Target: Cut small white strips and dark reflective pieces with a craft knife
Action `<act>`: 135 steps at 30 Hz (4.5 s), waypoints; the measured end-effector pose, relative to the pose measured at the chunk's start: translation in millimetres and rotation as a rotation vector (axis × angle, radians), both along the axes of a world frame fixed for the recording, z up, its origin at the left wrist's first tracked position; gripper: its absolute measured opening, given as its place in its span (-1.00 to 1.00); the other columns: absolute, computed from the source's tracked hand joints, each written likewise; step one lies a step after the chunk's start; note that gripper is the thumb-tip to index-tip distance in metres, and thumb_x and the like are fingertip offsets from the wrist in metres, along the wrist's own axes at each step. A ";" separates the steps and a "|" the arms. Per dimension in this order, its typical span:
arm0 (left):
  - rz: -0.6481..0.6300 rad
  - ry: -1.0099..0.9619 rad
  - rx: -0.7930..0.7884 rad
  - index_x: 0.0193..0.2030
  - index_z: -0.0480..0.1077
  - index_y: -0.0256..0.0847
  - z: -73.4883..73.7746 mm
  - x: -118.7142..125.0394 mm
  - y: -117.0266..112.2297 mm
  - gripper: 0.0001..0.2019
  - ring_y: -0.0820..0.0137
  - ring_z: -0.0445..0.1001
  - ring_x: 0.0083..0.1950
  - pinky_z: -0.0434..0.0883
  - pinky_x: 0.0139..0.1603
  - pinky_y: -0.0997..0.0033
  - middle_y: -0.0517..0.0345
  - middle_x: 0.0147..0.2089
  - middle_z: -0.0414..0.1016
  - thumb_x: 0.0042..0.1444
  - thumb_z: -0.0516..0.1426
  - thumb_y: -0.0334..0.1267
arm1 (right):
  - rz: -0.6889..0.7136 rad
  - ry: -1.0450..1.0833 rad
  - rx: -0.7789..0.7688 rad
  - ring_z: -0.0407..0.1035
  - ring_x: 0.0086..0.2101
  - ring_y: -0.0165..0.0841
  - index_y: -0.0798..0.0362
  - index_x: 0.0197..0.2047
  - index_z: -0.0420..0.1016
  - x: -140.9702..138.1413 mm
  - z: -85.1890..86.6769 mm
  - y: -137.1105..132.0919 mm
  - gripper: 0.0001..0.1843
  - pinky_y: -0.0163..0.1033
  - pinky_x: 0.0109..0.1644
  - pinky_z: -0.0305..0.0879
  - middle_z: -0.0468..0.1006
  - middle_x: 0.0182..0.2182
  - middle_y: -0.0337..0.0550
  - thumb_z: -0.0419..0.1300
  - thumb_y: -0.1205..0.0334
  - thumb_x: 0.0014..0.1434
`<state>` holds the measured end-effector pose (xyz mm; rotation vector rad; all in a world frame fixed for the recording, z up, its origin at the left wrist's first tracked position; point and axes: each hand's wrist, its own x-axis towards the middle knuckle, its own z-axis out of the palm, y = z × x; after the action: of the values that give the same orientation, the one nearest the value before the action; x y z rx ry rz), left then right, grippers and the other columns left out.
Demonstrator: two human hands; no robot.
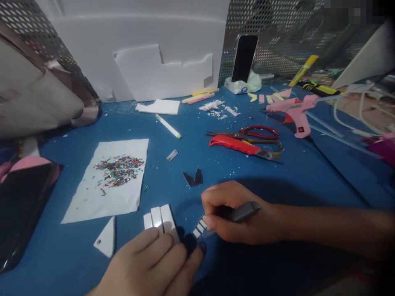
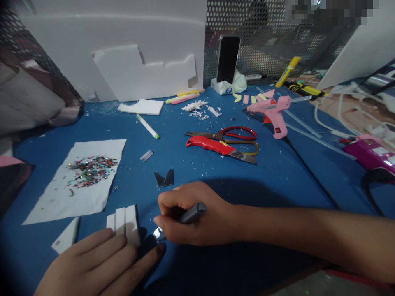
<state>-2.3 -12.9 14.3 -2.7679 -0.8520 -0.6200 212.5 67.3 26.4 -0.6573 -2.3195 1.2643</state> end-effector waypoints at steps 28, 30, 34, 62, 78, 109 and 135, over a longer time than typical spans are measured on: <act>-0.004 -0.028 0.030 -0.10 0.48 -0.17 3.1 1.8 2.1 -0.68 0.38 0.42 -0.40 0.33 -0.29 0.31 0.24 -0.47 0.40 0.26 -0.09 -0.42 | -0.052 0.075 -0.084 0.16 -0.55 -0.53 0.11 -0.54 0.24 3.2 3.0 -1.2 -0.73 -0.40 -0.47 0.08 0.29 -0.60 -0.32 0.08 0.31 0.20; 0.009 -0.029 0.024 -0.11 0.49 -0.16 3.2 2.8 2.2 -0.69 0.40 0.40 -0.43 0.31 -0.31 0.33 0.25 -0.49 0.38 0.27 -0.07 -0.43 | -0.141 0.149 -0.158 0.19 -0.55 -0.54 0.13 -0.53 0.27 5.7 3.4 -0.3 -0.70 -0.42 -0.50 0.09 0.30 -0.58 -0.30 0.04 0.32 0.25; 0.005 -0.040 0.040 -0.11 0.47 -0.16 3.5 3.3 1.9 -0.69 0.48 0.35 -0.51 0.29 -0.35 0.38 0.28 -0.52 0.33 0.27 -0.08 -0.43 | -0.296 0.331 -0.243 0.14 -0.60 -0.55 0.14 -0.50 0.32 10.7 1.3 7.7 -0.62 -0.40 -0.53 0.06 0.21 -0.62 -0.33 -0.02 0.22 0.35; 0.124 -0.156 -0.049 -0.20 0.46 -0.14 2.4 -3.5 -1.5 -0.65 0.35 0.31 -0.31 0.10 -0.26 0.23 0.19 -0.28 0.52 0.30 -0.12 -0.13 | -0.284 0.243 -0.227 0.27 -0.64 -0.54 0.11 -0.28 0.29 12.7 -3.8 13.4 -0.74 -0.44 -0.55 0.17 0.32 -0.65 -0.37 -0.04 0.14 0.37; 0.135 -0.207 -0.218 -0.25 0.41 -0.12 0.7 -3.0 -3.0 -0.71 0.33 0.26 -0.29 0.07 -0.19 0.20 0.20 -0.21 0.51 0.22 -0.09 -0.10 | -0.215 0.316 -0.339 0.38 -0.61 -0.46 0.09 -0.29 0.29 11.1 -10.9 11.0 -0.76 -0.30 -0.41 0.42 0.20 -0.70 -0.44 -0.01 0.12 0.35; 0.163 0.028 -0.024 -0.19 0.43 -0.16 -0.8 -7.3 2.0 -0.62 0.30 0.33 -0.12 0.15 -0.13 0.24 0.14 0.11 0.44 0.33 -0.15 -0.09 | -0.141 0.151 -0.190 0.34 -0.54 -0.54 0.13 -0.22 0.34 10.5 -4.4 12.4 -0.73 -0.47 -0.49 0.24 0.56 -0.38 -0.11 -0.02 0.10 0.35; 0.289 0.009 -0.165 0.28 0.08 -0.21 11.3 -8.0 14.0 -0.33 0.12 0.21 0.16 0.33 0.03 0.09 -0.11 0.26 0.11 0.05 0.15 -0.06 | -0.263 0.269 -0.269 0.24 -0.58 -0.51 0.09 -0.28 0.33 7.6 -9.6 15.8 -0.80 -0.33 -0.30 0.35 0.27 -0.65 -0.40 -0.01 0.22 0.35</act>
<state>-10.3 1.2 25.7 -2.7065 -1.3243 -0.5049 220.2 83.2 16.8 -0.7954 -1.7997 1.4503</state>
